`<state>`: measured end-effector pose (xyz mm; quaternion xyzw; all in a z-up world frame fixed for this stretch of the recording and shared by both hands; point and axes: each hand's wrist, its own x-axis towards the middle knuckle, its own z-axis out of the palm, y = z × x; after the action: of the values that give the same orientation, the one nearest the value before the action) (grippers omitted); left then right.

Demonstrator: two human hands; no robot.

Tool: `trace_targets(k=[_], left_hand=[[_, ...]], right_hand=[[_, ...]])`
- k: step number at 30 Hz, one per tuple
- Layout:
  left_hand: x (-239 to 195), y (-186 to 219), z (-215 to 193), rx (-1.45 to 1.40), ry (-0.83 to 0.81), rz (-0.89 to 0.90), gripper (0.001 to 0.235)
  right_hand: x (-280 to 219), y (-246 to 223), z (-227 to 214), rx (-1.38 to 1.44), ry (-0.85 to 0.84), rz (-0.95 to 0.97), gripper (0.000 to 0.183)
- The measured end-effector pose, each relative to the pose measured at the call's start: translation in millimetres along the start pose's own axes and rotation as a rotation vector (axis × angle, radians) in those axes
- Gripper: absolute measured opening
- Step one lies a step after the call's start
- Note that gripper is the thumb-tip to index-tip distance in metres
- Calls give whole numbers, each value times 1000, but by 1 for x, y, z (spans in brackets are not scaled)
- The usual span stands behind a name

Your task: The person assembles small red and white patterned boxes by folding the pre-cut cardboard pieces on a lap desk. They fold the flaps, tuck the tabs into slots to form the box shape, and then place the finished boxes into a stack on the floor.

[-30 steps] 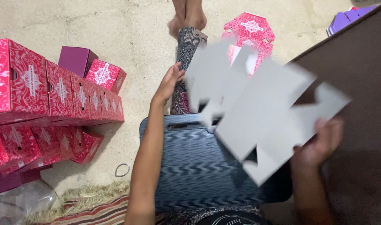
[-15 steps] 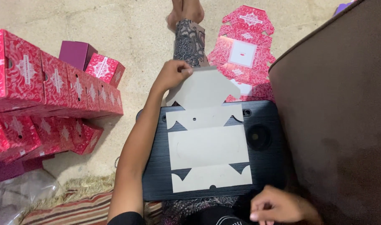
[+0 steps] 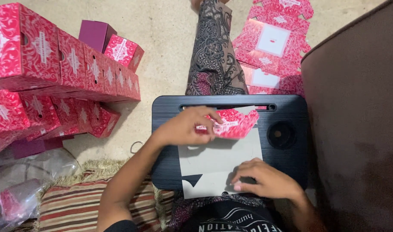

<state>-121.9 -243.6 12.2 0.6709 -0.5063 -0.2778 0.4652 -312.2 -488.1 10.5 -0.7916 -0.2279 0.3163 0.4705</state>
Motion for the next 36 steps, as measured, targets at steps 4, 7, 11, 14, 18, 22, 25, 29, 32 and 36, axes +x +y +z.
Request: trace_targets(k=[4,7,11,14,18,22,25,29,32,36], left_hand=[[-17,-20,36,52,-194,-214,6],[-23,-31,54,151,-178,-163,4],[-29,-36,70,240,-33,-202,17],[-28,-31,69,260,1,-206,24],[-30,-43,72,309,39,-210,22],[-33,-52,73,298,90,-182,19],[-36,-53,67,172,179,-183,21],[-42,-48,59,115,242,-232,21],[-44,-46,61,184,204,-267,22],[-42,-23,69,483,86,-290,67]], right_hand=[[0,-21,-17,131,-131,-132,30],[21,-30,-25,159,127,-220,27],[64,-5,-20,-193,483,-51,40],[89,9,-11,-383,395,67,71],[107,18,0,-468,372,83,84],[105,16,-5,-428,408,190,99],[97,20,-11,-371,450,246,101],[78,26,-18,-417,483,252,101],[61,34,-24,-453,517,296,97],[41,34,-25,-501,594,312,89]])
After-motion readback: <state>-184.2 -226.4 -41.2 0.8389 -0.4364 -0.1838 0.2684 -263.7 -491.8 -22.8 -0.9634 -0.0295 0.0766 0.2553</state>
